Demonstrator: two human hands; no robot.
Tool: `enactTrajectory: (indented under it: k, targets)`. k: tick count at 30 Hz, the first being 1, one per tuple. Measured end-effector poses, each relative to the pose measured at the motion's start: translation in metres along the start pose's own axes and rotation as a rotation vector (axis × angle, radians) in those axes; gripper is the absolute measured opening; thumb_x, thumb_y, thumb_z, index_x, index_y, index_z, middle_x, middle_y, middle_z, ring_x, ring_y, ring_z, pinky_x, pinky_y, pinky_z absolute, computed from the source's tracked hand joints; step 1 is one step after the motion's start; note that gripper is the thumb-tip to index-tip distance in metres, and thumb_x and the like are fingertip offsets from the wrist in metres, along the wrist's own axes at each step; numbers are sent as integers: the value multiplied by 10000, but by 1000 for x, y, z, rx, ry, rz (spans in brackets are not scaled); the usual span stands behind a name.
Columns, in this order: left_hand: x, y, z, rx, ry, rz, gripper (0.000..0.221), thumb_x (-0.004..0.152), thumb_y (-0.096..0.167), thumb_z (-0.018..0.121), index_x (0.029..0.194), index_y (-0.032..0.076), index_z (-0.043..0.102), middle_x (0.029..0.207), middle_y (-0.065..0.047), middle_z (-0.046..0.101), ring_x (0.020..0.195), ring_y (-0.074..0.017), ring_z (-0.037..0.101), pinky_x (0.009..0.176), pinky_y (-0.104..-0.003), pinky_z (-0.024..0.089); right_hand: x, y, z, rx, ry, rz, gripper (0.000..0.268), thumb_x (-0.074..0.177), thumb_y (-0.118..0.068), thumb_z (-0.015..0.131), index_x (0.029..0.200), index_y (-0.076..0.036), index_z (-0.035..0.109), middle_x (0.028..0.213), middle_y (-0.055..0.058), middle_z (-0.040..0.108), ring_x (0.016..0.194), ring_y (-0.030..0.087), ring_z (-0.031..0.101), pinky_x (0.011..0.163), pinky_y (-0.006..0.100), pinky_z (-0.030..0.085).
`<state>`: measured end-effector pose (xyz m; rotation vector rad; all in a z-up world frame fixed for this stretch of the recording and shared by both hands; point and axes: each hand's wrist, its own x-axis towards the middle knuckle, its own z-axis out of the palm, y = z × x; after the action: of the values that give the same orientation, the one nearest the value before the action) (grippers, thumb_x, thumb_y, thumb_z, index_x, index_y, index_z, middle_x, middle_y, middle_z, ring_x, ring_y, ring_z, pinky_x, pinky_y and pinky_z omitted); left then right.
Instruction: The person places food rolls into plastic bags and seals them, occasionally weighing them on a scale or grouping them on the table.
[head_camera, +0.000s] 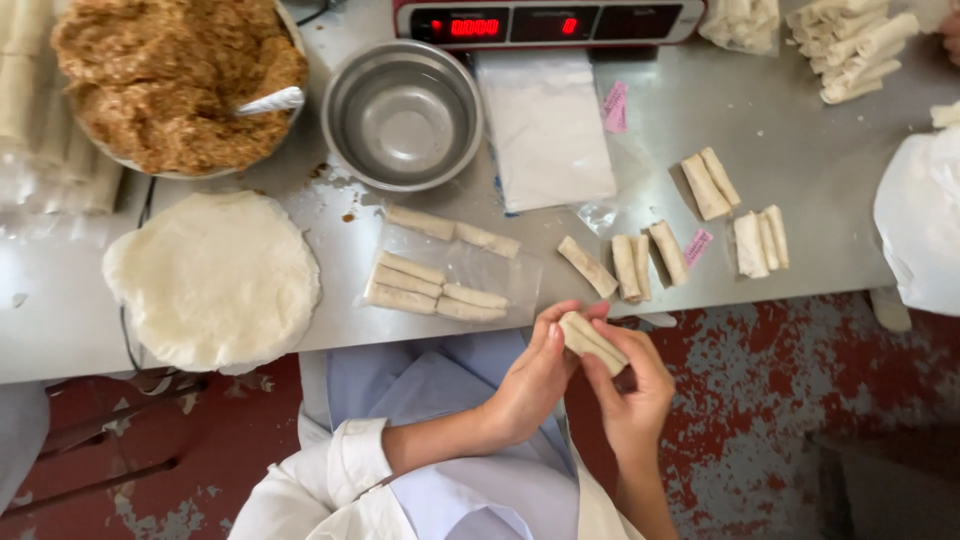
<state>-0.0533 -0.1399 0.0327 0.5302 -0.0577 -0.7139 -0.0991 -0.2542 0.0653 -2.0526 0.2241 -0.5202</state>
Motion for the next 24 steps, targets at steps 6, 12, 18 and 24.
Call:
enactTrajectory:
  k: [6,12,18,24]
  targets:
    - [-53,90,-29,306,-531,-593,629,1083,451,427,1542,22,416,1376,-189,612,1335,-258,579,1203,-392,430,37,-4,20,-171,-59,-240,266,947,-95,728,1197,-5,704,1109,152,725,984,240,715,848,322,590]
    - [-83,182,-31,634,-417,-214,568,1069,487,434,1410,40,513,1262,-171,668,1233,-244,620,1109,-385,434,68,-15,60,-40,-321,-283,321,993,-151,664,1289,-27,650,1216,139,683,1133,268,675,982,348,537]
    - [-95,203,-64,686,-144,69,524,1076,423,445,1391,8,510,1103,-136,670,984,-237,651,881,-366,546,75,-28,40,-123,-617,-95,441,1036,-189,536,1464,-82,532,1249,80,600,1075,202,622,922,344,504]
    - [-66,170,-49,699,-147,103,468,1031,236,492,1389,-63,531,1087,-183,703,1012,-256,696,899,-403,569,64,-13,3,-130,-308,-150,356,911,0,681,1266,-12,702,1040,173,710,897,296,709,806,429,578]
